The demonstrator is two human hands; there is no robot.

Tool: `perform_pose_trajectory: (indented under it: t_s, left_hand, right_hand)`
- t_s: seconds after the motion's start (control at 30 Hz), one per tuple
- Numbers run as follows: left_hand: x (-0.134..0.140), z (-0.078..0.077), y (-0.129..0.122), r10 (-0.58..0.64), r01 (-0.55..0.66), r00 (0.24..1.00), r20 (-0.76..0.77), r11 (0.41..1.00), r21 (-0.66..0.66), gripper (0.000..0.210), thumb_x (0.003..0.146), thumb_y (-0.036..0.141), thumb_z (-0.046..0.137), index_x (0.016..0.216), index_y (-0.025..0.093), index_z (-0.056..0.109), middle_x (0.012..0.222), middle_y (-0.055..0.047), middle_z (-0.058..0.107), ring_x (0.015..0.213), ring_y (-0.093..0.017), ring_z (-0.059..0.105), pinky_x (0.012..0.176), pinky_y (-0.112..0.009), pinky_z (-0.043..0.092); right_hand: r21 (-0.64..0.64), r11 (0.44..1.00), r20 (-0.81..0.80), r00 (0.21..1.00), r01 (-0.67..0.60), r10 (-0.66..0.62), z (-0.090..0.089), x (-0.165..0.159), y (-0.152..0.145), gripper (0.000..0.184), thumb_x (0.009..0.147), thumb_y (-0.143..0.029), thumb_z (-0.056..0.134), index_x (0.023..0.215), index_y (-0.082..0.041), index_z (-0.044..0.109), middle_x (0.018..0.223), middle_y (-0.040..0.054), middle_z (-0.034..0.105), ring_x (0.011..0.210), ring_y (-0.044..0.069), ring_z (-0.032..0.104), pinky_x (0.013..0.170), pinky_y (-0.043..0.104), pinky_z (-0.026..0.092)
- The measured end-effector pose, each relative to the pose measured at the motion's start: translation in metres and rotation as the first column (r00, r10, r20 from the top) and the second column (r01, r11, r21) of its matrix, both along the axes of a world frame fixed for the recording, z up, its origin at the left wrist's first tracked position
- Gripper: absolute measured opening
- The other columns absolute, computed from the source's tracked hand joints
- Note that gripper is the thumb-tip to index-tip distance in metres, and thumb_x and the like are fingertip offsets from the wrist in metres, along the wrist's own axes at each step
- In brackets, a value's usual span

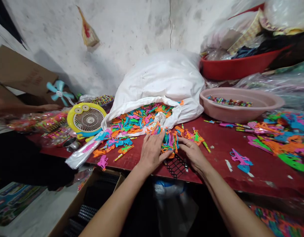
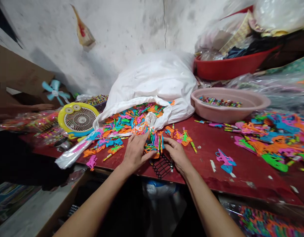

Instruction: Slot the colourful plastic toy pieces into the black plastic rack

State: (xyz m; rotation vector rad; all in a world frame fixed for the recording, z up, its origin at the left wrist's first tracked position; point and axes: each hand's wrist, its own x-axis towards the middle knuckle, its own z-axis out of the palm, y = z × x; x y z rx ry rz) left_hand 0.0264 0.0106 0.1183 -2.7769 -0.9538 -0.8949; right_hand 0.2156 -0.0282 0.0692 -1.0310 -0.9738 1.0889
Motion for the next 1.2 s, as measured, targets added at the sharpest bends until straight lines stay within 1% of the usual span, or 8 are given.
perform_pose_trajectory:
  t_s: [0.1,0.27,0.43,0.6,0.77,1.0,1.1,1.2]
  left_hand:
    - [0.003,0.001,-0.001,0.039,-0.039,0.999,0.001,0.999,-0.012,0.068,0.09,0.051,0.058,0.144,0.016,0.038,0.124,-0.013,0.063,0.114,-0.027,0.057,0.107,-0.046,0.031]
    - [0.005,0.007,-0.003,0.031,-0.031,0.999,-0.01,0.998,-0.051,0.061,0.089,0.049,0.06,0.141,0.02,0.044,0.122,-0.009,0.064,0.113,-0.025,0.055,0.106,-0.045,0.03]
    - [-0.003,0.014,-0.001,-0.009,0.005,0.999,-0.043,0.996,-0.09,0.053,0.089,0.05,0.061,0.134,0.022,0.053,0.12,-0.008,0.065,0.112,-0.024,0.055,0.107,-0.045,0.029]
    - [-0.003,0.025,0.009,-0.031,0.031,1.0,0.0,0.993,-0.115,0.052,0.086,0.054,0.064,0.126,0.022,0.061,0.118,-0.008,0.065,0.111,-0.024,0.056,0.101,-0.041,0.037]
    - [0.005,0.029,0.015,-0.091,0.089,0.996,-0.005,0.984,-0.157,0.051,0.089,0.044,0.063,0.135,0.021,0.055,0.129,-0.01,0.061,0.119,-0.024,0.055,0.101,-0.04,0.041]
    - [0.003,0.033,0.019,-0.156,0.157,0.988,0.024,0.958,-0.241,0.056,0.086,0.041,0.064,0.136,0.017,0.053,0.128,-0.011,0.06,0.117,-0.024,0.056,0.102,-0.039,0.044]
    - [0.003,0.037,0.019,-0.158,0.15,0.987,-0.007,0.953,-0.265,0.055,0.084,0.037,0.064,0.135,0.017,0.054,0.127,-0.011,0.06,0.116,-0.024,0.056,0.101,-0.039,0.045]
    - [0.002,0.039,0.018,-0.165,0.147,0.985,-0.045,0.953,-0.266,0.058,0.082,0.029,0.061,0.138,0.02,0.051,0.13,-0.01,0.057,0.119,-0.025,0.054,0.102,-0.04,0.045]
  right_hand:
    - [0.009,1.0,0.009,1.0,0.017,-0.017,-0.005,0.001,-0.003,0.037,0.076,-0.031,0.068,0.112,-0.022,0.07,0.102,0.0034,0.073,0.087,0.019,0.067,0.083,0.031,0.051]
    - [0.044,0.999,0.151,0.988,0.029,-0.036,-0.013,-0.001,0.0,0.033,0.079,-0.036,0.065,0.108,-0.021,0.069,0.104,0.0046,0.072,0.1,0.022,0.065,0.084,0.032,0.052]
    - [0.035,0.996,0.162,0.984,-0.077,0.07,-0.013,0.004,0.004,0.033,0.076,-0.033,0.066,0.106,-0.019,0.07,0.105,0.0048,0.072,0.098,0.022,0.065,0.088,0.036,0.051]
    - [0.0,0.984,0.243,0.954,-0.18,0.174,-0.013,0.013,0.012,0.033,0.071,-0.035,0.071,0.098,-0.017,0.072,0.094,0.004,0.073,0.088,0.022,0.066,0.084,0.036,0.052]
    - [0.081,0.989,0.362,0.928,-0.125,0.088,-0.018,0.015,0.025,0.028,0.071,-0.033,0.07,0.094,-0.016,0.074,0.087,0.0028,0.074,0.083,0.022,0.067,0.08,0.034,0.051]
    - [0.174,0.984,0.635,0.769,-0.043,-0.079,-0.021,0.009,0.023,0.02,0.078,-0.027,0.063,0.092,-0.019,0.075,0.087,0.0029,0.074,0.08,0.022,0.066,0.075,0.031,0.05]
    - [0.206,0.978,0.698,0.704,-0.028,-0.126,-0.019,0.005,0.018,0.02,0.079,-0.023,0.059,0.092,-0.018,0.074,0.088,0.0047,0.074,0.08,0.022,0.066,0.072,0.029,0.049]
    - [0.215,0.976,0.721,0.68,-0.037,-0.133,-0.016,0.004,0.016,0.019,0.08,-0.02,0.058,0.091,-0.018,0.073,0.088,0.0049,0.074,0.081,0.022,0.066,0.072,0.028,0.047]
